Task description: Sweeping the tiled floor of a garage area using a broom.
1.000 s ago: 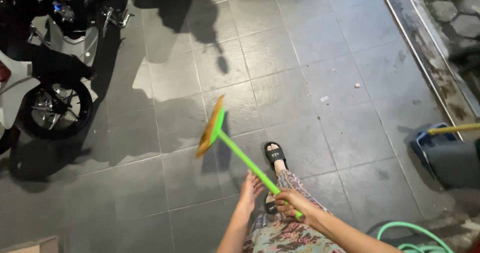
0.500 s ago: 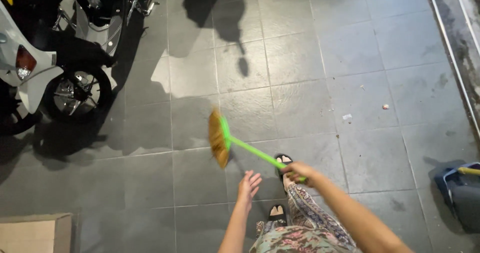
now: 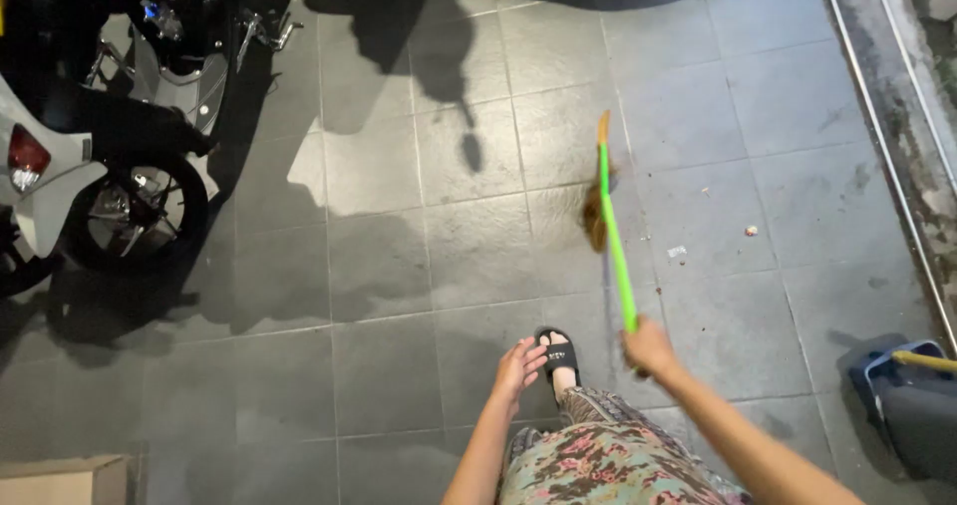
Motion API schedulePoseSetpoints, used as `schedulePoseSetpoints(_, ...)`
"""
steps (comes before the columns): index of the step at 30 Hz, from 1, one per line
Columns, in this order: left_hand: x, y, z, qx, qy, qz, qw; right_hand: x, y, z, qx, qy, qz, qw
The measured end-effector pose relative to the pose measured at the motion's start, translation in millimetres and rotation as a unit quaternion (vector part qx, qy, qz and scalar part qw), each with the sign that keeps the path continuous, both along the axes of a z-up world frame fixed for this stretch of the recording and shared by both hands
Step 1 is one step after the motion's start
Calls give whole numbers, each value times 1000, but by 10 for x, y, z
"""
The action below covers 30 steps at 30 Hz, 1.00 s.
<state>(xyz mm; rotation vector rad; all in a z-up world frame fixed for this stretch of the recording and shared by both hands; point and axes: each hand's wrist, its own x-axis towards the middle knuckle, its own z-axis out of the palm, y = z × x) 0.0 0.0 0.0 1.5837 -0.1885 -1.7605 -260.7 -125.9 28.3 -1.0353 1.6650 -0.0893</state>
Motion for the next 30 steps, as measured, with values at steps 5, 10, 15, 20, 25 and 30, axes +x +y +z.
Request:
schedulePoseSetpoints(5, -85, -206, -63, 11, 9, 5, 1000, 362, 536, 744, -17, -74, 51, 996)
schedulePoseSetpoints(10, -71, -405, -113, 24, 15, 10, 1000, 552, 304, 1055, 170, -311, -60, 933)
schedulePoseSetpoints(15, 100, -507, -342, 30, 3, 68, 997, 914, -161, 239, 283, -405, -21, 869)
schedulePoseSetpoints(20, 198, -508, -99, 12, -2, 71, 997, 850, -598, -50, 236, -307, 63, 920)
schedulePoseSetpoints(25, 190, -480, 36, 4, -7, 52, 999, -125, -1070, -329, 222, -268, -66, 935)
schedulePoseSetpoints(30, 170, -538, 75, -6, 2, 40, 999, -607, -1386, -426, 159, -193, -124, 960)
